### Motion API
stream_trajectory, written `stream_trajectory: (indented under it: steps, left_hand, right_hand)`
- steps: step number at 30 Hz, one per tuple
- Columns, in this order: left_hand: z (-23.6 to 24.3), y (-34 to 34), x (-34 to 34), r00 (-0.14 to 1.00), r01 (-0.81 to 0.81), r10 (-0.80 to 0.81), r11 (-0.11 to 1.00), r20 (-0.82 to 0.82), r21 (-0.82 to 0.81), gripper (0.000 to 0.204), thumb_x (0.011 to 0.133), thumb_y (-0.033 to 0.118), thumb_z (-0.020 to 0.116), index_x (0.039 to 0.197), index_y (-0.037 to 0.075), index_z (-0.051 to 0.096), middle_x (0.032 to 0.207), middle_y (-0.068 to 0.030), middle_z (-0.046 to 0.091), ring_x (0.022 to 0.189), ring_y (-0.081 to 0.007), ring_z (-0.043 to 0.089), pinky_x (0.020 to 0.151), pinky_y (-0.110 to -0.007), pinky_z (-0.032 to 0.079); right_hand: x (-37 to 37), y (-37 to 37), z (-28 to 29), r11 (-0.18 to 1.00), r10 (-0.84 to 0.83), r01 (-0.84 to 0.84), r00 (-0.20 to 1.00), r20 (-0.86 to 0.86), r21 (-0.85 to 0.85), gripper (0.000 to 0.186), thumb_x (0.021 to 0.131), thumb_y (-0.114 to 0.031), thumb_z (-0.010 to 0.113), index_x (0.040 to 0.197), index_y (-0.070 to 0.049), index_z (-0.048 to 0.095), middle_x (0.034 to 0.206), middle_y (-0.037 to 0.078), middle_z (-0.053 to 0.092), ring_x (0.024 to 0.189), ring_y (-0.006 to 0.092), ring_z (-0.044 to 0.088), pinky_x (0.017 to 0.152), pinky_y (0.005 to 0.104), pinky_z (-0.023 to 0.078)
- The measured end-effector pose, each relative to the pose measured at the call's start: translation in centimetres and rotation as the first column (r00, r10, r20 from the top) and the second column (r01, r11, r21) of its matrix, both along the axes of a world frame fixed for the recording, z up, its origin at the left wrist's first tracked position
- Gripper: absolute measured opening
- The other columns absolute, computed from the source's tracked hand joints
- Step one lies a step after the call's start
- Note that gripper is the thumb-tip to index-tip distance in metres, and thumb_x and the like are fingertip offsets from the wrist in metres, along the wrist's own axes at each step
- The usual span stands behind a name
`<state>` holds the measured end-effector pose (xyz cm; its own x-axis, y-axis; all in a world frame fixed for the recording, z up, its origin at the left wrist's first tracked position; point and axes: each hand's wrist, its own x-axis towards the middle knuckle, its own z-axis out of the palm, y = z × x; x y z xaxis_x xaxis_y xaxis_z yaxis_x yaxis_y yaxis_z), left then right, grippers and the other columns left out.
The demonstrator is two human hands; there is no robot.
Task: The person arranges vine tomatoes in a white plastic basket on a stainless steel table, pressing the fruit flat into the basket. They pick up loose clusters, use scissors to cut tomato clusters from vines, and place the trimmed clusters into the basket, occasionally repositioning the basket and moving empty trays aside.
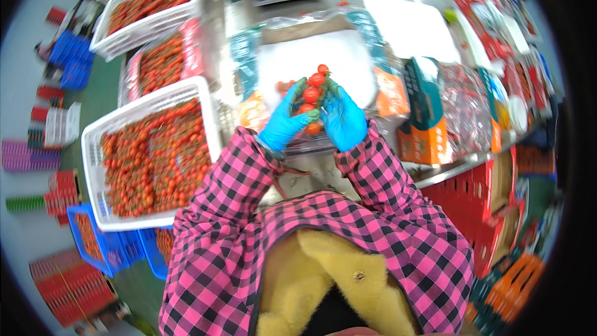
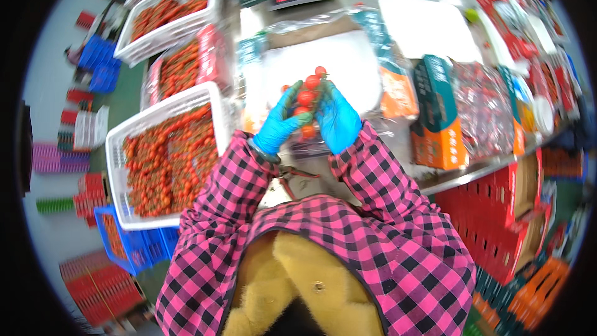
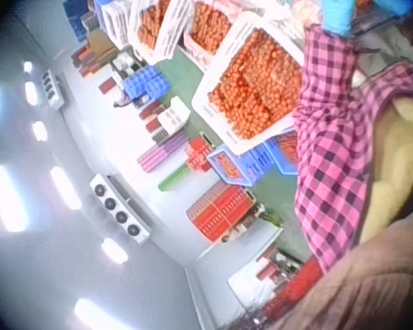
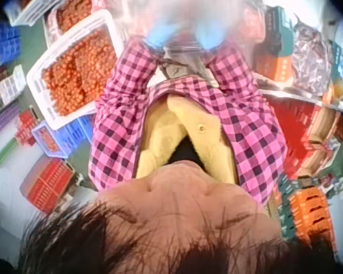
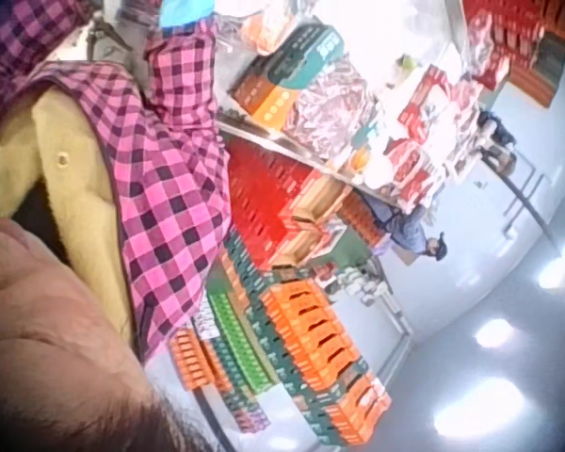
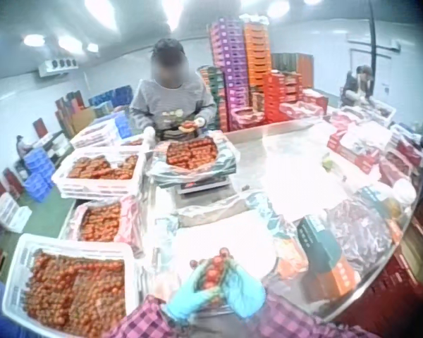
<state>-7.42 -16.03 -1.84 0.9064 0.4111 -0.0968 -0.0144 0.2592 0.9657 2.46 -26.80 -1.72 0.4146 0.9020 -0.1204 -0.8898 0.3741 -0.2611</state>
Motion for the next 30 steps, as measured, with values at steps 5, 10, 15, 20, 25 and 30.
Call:
stream_trajectory:
  steps: [5, 10, 15, 20, 25, 30]
  left_hand:
    - [2.4, 2.7, -9.5, 0.986, -0.091, 0.156, 0.808, 0.064, -0.582, 0.051, 0.075, 0.014, 0.052, 0.122, 0.006, 0.034, 0.114, -0.0155, 0.048, 0.086, -0.0226, 0.057, 0.065, -0.027, 0.049]
    - [1.0, 3.1, -18.6, 0.943, -0.18, 0.327, 0.658, 0.062, -0.731, 0.059, 0.08, 0.033, 0.051, 0.125, 0.001, 0.03, 0.12, -0.0228, 0.04, 0.095, -0.0304, 0.054, 0.072, -0.037, 0.049]
    - [-0.6, 4.9, -24.5, 0.891, -0.08, 0.433, 0.452, 0.14, -0.888, 0.053, 0.083, 0.038, 0.046, 0.122, 0.004, 0.036, 0.116, -0.0196, 0.045, 0.096, -0.0306, 0.052, 0.066, -0.039, 0.05]
    - [-1.0, 5.6, -26.8, 0.908, -0.209, 0.413, 0.589, 0.068, -0.78, 0.052, 0.082, 0.012, 0.047, 0.129, 0.01, 0.025, 0.12, -0.0179, 0.042, 0.101, -0.0335, 0.05, 0.074, -0.043, 0.049]
    - [-0.8, 7.4, -28.1, 0.932, -0.321, 0.356, 0.731, -0.065, -0.603, 0.062, 0.077, -0.003, 0.044, 0.132, 0.014, 0.018, 0.125, -0.0197, 0.037, 0.108, -0.0369, 0.044, 0.079, -0.045, 0.047]
    - [-0.9, 8.7, -27.7, 0.888, -0.437, 0.45, 0.765, -0.092, -0.473, 0.067, 0.073, -0.01, 0.047, 0.13, 0.013, 0.021, 0.121, -0.0136, 0.04, 0.105, -0.0299, 0.048, 0.08, -0.042, 0.047]
  right_hand:
    - [-2.5, 2.8, 4.1, 0.894, 0.252, 0.031, 0.791, 0.558, -0.448, 0.039, 0.084, -0.019, 0.044, 0.119, -0.002, 0.041, 0.116, 0.009, 0.047, 0.099, 0.0189, 0.048, 0.088, 0.0338, 0.038]
    - [-8.7, 3.5, -0.1, 0.722, 0.68, -0.441, 0.309, 0.665, -0.534, 0.026, 0.082, -0.013, 0.045, 0.101, 0.002, 0.052, 0.089, 0.011, 0.059, 0.076, 0.0163, 0.057, 0.073, 0.0281, 0.045]
    - [-15.3, 0.8, -11.6, 0.606, 0.618, 0.442, -0.785, 0.042, -0.661, 0.081, 0.065, -0.054, 0.057, 0.129, -0.013, 0.029, 0.128, 0.021, 0.031, 0.116, 0.0363, 0.033, 0.091, 0.0459, 0.032]
    - [-14.2, -0.7, -17.3, 0.548, 0.742, 0.427, -0.645, 0.182, -0.719, 0.091, 0.058, -0.037, 0.064, 0.133, -0.015, 0.017, 0.131, 0.019, 0.024, 0.116, 0.0372, 0.03, 0.09, 0.0465, 0.032]
    - [-13.7, -2.0, -10.1, 0.574, 0.818, 0.209, -0.104, 0.565, -0.792, 0.068, 0.059, -0.007, 0.052, 0.125, -0.006, 0.035, 0.092, 0.015, 0.057, 0.076, 0.0241, 0.058, 0.07, 0.0315, 0.046]
    - [-15.3, 2.1, -1.7, 0.69, 0.724, -0.123, 0.146, 0.675, -0.713, 0.051, 0.074, -0.013, 0.054, 0.123, -0.008, 0.038, 0.087, 0.009, 0.058, 0.075, 0.0143, 0.054, 0.069, 0.0268, 0.044]
